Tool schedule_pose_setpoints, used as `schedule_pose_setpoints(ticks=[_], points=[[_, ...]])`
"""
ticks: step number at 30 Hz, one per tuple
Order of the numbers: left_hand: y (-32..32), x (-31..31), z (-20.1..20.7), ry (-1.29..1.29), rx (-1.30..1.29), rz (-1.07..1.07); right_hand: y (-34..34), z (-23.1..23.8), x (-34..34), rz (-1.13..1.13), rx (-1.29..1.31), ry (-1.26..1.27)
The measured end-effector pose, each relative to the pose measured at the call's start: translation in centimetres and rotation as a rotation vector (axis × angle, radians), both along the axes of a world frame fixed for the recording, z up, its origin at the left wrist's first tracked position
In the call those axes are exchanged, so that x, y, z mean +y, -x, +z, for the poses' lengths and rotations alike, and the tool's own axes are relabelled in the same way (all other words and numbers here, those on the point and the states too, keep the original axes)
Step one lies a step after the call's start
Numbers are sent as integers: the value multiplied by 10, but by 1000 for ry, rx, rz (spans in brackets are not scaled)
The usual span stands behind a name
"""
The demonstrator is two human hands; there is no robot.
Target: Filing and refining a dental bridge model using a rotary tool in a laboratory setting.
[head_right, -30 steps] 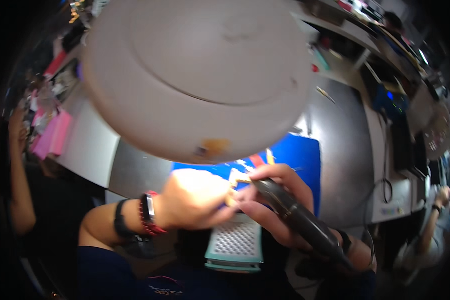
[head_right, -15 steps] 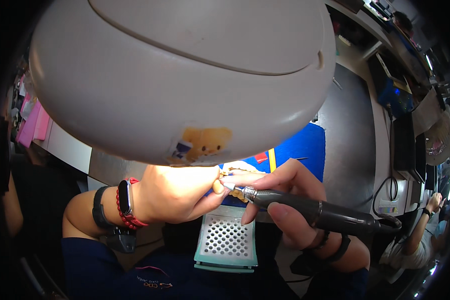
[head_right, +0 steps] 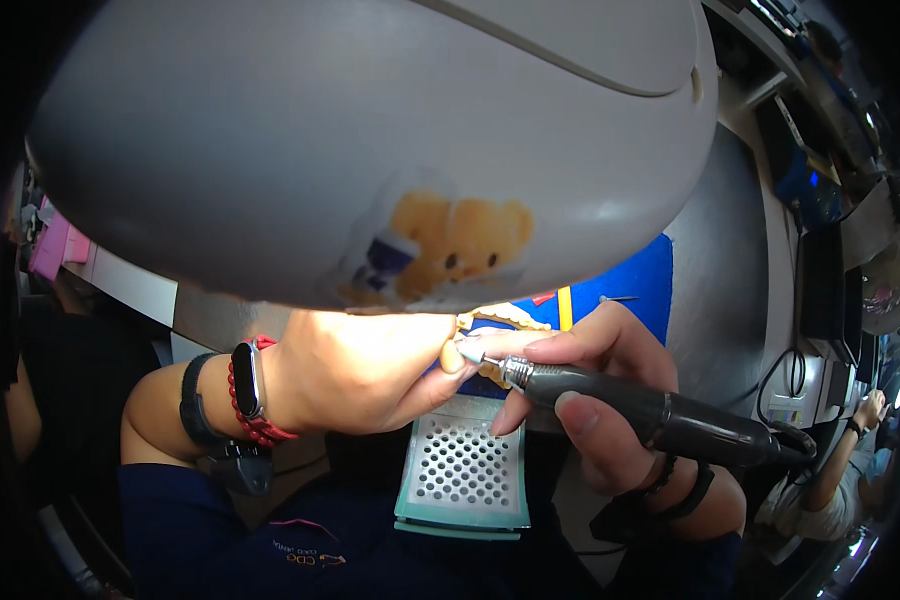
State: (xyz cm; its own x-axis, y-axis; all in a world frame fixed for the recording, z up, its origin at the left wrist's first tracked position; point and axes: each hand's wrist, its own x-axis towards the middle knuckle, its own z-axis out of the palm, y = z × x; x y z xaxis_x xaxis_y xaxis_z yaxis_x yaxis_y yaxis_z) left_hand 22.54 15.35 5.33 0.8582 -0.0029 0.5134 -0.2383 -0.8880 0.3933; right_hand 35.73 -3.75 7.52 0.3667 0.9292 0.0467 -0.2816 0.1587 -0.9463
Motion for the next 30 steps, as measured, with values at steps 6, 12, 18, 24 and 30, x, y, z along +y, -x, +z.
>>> schedule_pose_setpoints(ticks=[6, 12, 18, 24, 30], points=[[-1, 0, -2, -12, -38, -2, 1, 1, -2, 1, -20, 11], [-1, 0, -2, -26, -38, 15, 2, 2, -3, 6, 12, 6], [0, -1, -5, -11, -1, 10, 1, 0, -4, 20, 22, 7], [-1, 0, -4, -15, 2, -1, 1, -1, -7, 32, 17, 13], [0, -1, -6, 38, -11, -13, 2, -1, -8, 38, 12, 22]])
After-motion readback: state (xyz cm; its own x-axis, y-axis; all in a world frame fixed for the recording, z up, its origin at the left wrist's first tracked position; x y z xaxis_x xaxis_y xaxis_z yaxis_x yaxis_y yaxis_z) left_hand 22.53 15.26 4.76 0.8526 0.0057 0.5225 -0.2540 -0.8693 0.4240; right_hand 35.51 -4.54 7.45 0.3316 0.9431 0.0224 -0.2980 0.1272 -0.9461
